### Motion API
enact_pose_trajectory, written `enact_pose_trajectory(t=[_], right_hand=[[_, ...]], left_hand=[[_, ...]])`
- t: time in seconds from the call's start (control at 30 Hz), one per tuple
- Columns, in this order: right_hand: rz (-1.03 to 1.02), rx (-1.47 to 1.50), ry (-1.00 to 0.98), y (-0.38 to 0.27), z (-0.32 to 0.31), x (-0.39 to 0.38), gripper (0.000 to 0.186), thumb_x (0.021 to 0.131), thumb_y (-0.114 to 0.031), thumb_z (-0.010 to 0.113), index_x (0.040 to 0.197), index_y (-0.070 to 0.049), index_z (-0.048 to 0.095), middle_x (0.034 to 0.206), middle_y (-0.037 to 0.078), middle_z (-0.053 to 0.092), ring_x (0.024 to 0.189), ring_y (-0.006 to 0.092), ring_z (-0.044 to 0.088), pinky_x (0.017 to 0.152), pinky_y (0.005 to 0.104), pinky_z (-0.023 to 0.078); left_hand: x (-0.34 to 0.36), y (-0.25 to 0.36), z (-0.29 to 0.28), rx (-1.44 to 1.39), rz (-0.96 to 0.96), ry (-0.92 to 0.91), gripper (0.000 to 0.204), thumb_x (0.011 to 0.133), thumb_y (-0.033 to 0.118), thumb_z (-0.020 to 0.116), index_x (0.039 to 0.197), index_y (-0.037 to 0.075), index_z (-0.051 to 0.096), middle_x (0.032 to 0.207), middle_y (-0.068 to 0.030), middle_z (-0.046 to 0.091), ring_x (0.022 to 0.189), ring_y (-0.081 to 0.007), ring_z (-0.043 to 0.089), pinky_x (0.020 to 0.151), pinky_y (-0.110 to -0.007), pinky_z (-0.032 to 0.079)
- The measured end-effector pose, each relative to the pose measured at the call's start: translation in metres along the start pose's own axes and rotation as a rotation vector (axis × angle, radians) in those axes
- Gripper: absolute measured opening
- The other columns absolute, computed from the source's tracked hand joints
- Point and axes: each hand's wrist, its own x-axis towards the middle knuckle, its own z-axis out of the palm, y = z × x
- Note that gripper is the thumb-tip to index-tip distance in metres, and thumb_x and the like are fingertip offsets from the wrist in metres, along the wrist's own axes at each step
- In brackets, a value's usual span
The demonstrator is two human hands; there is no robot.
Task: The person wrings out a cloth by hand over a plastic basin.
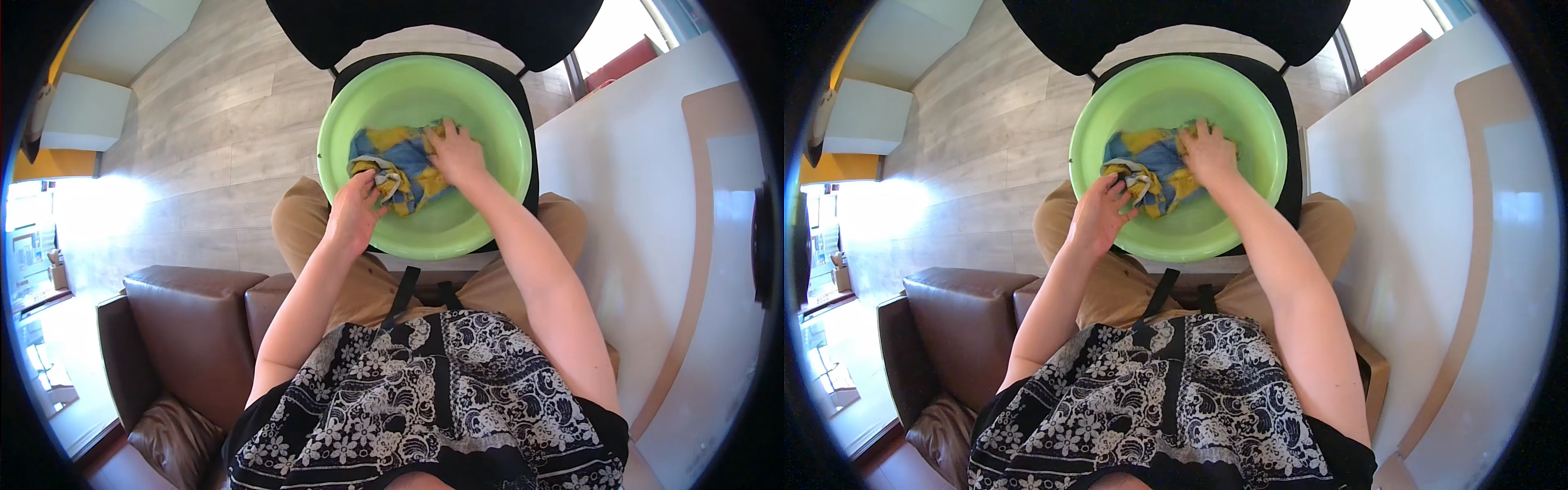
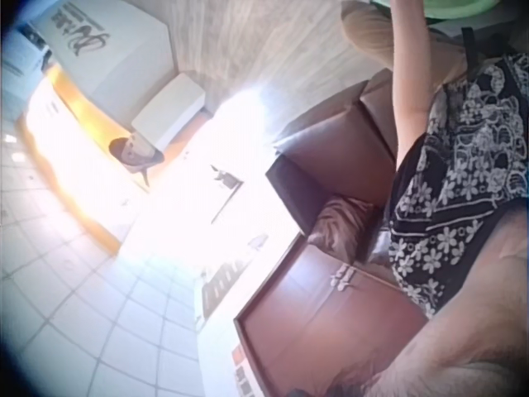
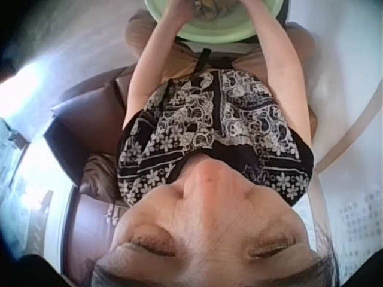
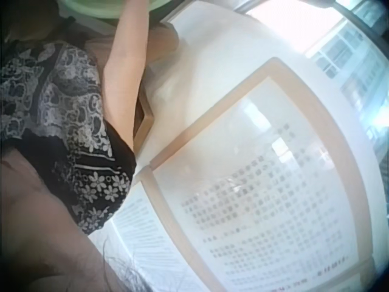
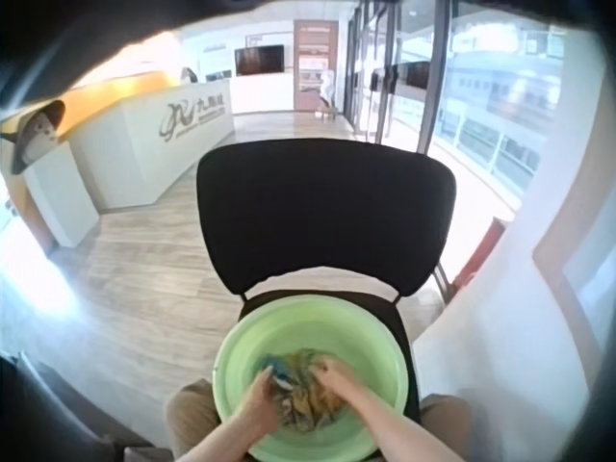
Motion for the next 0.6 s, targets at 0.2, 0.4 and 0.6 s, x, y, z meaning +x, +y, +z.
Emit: enact_pose_trajectory(t=[0.2, 0.4, 0.6], right_hand=[[0.363, 0.216, 0.092, 0.016, 0.009, 0.021, 0.031, 0.080, -0.019, 0.059, 0.109, -0.009, 0.056, 0.110, 0.016, 0.054, 0.086, 0.0359, 0.061, 0.072, 0.0419, 0.051], [-0.071, 0.963, 0.131, -0.044, -0.062, 0.000, 0.038, 0.079, -0.036, 0.065, 0.092, -0.001, 0.061, 0.085, 0.018, 0.063, 0.078, 0.0316, 0.061, 0.071, 0.0378, 0.047], [-0.193, 1.035, 0.176, -0.081, -0.100, -0.017, 0.045, 0.075, -0.041, 0.068, 0.085, 0.002, 0.061, 0.078, 0.019, 0.063, 0.072, 0.0314, 0.061, 0.066, 0.0375, 0.048]], left_hand=[[0.010, 0.004, 0.013, -0.074, 0.001, 0.033, 0.074, 0.087, 0.040, 0.054, 0.143, 0.010, 0.015, 0.151, -0.0140, 0.008, 0.137, -0.0353, 0.015, 0.105, -0.057, 0.019], [0.047, 0.010, 0.041, -0.093, -0.107, -0.131, 0.066, 0.087, 0.051, 0.050, 0.138, 0.015, 0.031, 0.144, -0.0097, 0.029, 0.132, -0.0305, 0.028, 0.100, -0.063, 0.022], [0.079, -0.018, 0.040, -0.217, -0.030, -0.074, 0.035, 0.091, 0.036, 0.045, 0.115, 0.010, 0.050, 0.112, -0.0089, 0.053, 0.104, -0.0234, 0.050, 0.087, -0.048, 0.040]])
